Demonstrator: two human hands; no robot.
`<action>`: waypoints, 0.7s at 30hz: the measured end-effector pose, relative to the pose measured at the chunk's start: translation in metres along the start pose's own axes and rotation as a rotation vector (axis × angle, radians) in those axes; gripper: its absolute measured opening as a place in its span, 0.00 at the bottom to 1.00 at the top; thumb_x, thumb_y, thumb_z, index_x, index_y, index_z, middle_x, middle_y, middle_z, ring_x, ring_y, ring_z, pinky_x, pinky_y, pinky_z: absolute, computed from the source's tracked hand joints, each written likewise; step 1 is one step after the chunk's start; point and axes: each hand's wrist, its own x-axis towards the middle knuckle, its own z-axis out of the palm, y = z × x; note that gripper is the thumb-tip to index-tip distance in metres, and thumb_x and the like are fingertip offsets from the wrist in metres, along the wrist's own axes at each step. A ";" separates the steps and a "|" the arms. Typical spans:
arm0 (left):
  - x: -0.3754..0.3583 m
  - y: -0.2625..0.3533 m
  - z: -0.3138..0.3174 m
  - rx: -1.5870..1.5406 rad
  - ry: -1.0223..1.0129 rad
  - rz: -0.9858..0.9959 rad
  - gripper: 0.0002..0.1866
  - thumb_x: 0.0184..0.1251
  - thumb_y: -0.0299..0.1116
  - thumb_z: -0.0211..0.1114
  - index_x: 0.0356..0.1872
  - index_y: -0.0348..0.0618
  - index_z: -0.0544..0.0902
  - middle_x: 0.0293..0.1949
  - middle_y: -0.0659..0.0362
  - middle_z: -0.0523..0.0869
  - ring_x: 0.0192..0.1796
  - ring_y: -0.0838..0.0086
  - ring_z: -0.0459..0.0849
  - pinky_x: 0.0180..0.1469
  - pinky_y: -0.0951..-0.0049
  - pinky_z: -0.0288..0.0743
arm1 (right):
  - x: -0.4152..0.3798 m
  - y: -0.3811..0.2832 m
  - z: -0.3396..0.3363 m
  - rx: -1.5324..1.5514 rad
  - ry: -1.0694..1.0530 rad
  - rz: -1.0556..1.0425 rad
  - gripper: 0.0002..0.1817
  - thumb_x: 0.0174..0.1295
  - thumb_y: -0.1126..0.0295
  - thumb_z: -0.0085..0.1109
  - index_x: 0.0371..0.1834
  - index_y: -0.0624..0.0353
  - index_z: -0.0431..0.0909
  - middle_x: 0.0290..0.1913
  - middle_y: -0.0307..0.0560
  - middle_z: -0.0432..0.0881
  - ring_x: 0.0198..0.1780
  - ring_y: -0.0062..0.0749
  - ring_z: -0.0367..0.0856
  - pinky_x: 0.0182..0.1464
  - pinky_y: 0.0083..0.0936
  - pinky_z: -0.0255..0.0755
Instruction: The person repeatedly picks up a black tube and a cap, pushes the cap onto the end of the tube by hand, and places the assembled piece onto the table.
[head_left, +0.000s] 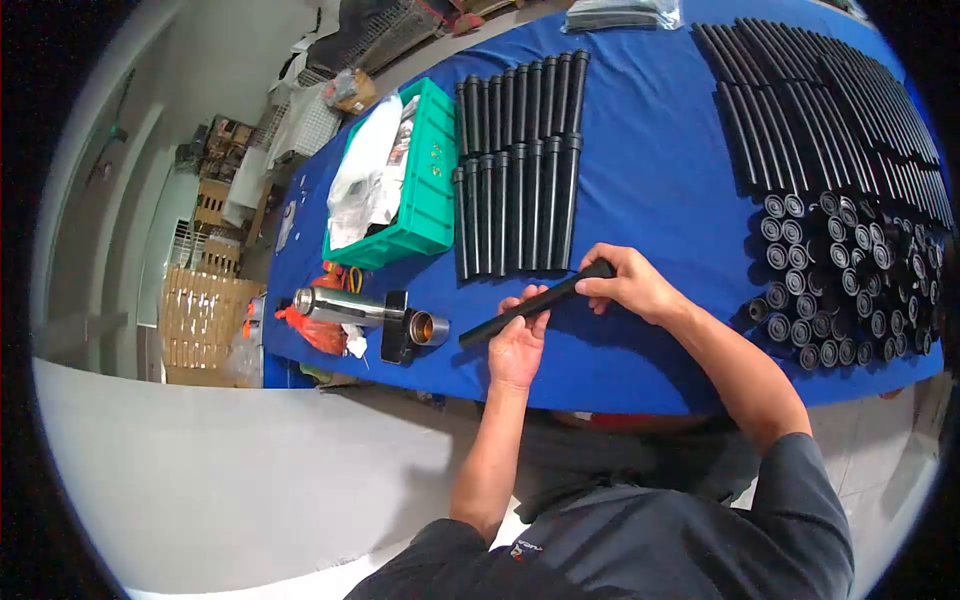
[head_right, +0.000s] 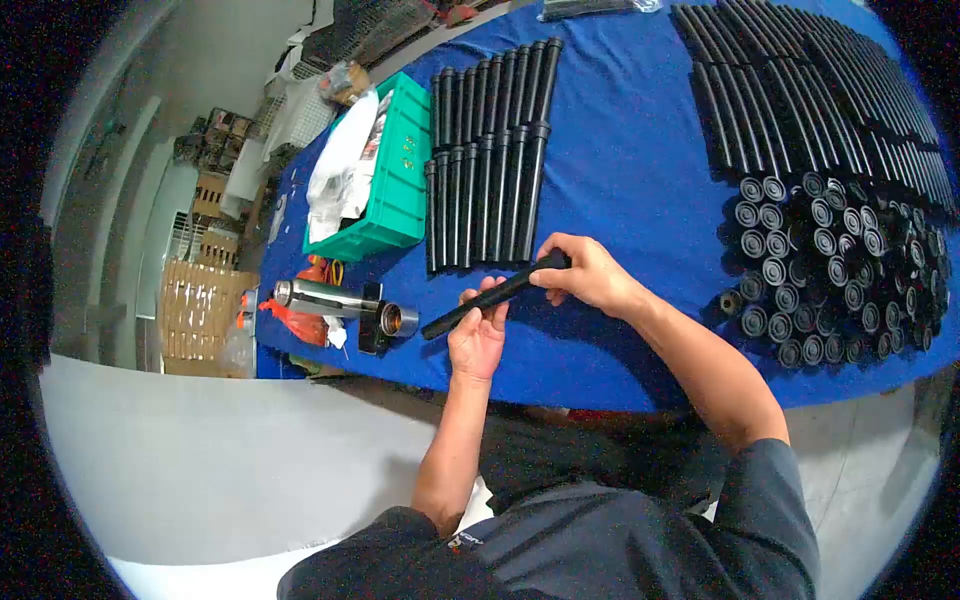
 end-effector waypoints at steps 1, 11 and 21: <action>0.000 0.000 0.000 0.008 0.003 -0.002 0.16 0.65 0.18 0.66 0.53 0.42 0.81 0.65 0.45 0.80 0.75 0.52 0.71 0.73 0.53 0.75 | 0.000 0.001 0.000 0.001 0.005 -0.001 0.11 0.67 0.72 0.68 0.45 0.65 0.77 0.31 0.41 0.82 0.29 0.24 0.83 0.34 0.22 0.82; -0.012 -0.001 0.030 -0.012 -0.041 -0.086 0.24 0.63 0.16 0.67 0.60 0.43 0.78 0.68 0.44 0.77 0.73 0.48 0.72 0.71 0.52 0.78 | -0.001 -0.010 -0.015 0.132 0.049 0.082 0.12 0.63 0.65 0.71 0.39 0.60 0.79 0.26 0.39 0.81 0.23 0.22 0.80 0.22 0.19 0.73; -0.049 0.043 0.025 0.423 -0.051 -0.373 0.27 0.64 0.22 0.67 0.65 0.32 0.75 0.57 0.41 0.84 0.56 0.50 0.86 0.53 0.57 0.87 | 0.003 -0.015 -0.039 0.186 0.063 0.124 0.12 0.53 0.62 0.73 0.27 0.54 0.79 0.18 0.34 0.75 0.13 0.16 0.68 0.14 0.16 0.58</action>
